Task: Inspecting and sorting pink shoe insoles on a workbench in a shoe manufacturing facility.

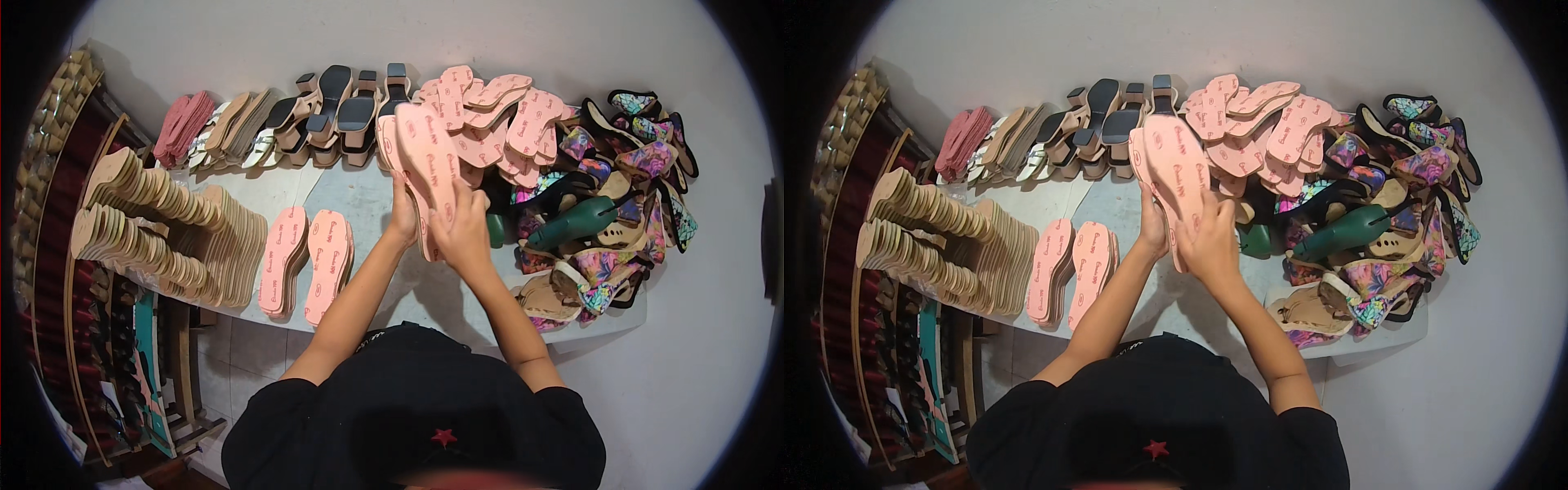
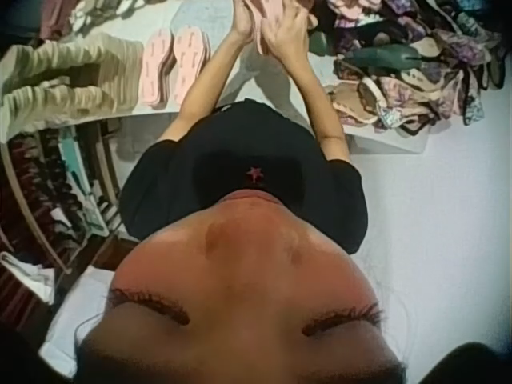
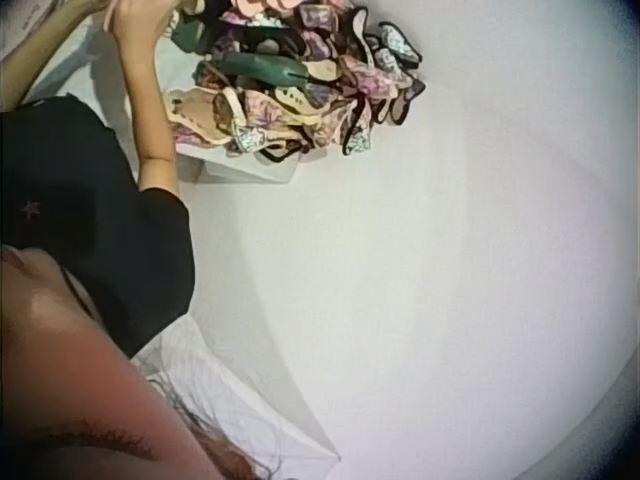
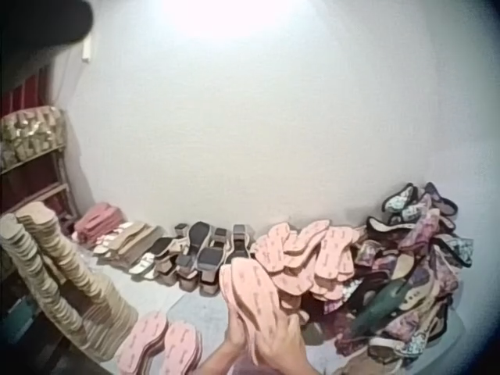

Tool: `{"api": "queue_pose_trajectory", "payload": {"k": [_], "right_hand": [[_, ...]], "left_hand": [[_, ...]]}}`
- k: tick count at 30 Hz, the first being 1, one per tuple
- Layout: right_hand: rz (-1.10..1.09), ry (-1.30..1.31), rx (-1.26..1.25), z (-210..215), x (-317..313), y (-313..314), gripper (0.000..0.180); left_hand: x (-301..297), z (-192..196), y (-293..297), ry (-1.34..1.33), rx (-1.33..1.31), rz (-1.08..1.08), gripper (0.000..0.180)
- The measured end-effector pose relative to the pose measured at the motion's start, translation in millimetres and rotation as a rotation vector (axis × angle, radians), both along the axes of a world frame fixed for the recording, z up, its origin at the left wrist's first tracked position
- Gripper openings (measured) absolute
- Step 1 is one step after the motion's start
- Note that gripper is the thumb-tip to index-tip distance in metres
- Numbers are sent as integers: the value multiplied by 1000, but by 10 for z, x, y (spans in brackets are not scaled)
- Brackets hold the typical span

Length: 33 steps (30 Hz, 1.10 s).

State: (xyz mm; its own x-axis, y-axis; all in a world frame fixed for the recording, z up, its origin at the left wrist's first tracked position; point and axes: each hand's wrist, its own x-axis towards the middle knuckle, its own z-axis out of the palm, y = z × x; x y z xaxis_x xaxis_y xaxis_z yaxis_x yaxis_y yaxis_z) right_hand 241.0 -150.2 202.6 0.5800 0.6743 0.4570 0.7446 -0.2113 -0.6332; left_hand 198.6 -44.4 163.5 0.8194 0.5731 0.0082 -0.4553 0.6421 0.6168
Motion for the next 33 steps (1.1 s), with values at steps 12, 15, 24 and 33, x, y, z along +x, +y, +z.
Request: {"api": "queue_pose_trajectory", "payload": {"k": [12, 15, 24, 33], "right_hand": [[96, -20, 52, -366, -875, 243, 59], [175, 54, 76, -475, -1068, 331, 52], [288, 1112, -60, -762, -1274, 509, 43], [129, 1131, -87, -1152, -1603, 647, 39]], "left_hand": [[-822, -126, 188, 78, 43, 0, 73], [-1127, -329, 377, 36, -14, -120, 59], [-1878, -500, 552, 406, 100, -133, 45], [-2447, -651, 589, 749, 624, 8, 45]]}}
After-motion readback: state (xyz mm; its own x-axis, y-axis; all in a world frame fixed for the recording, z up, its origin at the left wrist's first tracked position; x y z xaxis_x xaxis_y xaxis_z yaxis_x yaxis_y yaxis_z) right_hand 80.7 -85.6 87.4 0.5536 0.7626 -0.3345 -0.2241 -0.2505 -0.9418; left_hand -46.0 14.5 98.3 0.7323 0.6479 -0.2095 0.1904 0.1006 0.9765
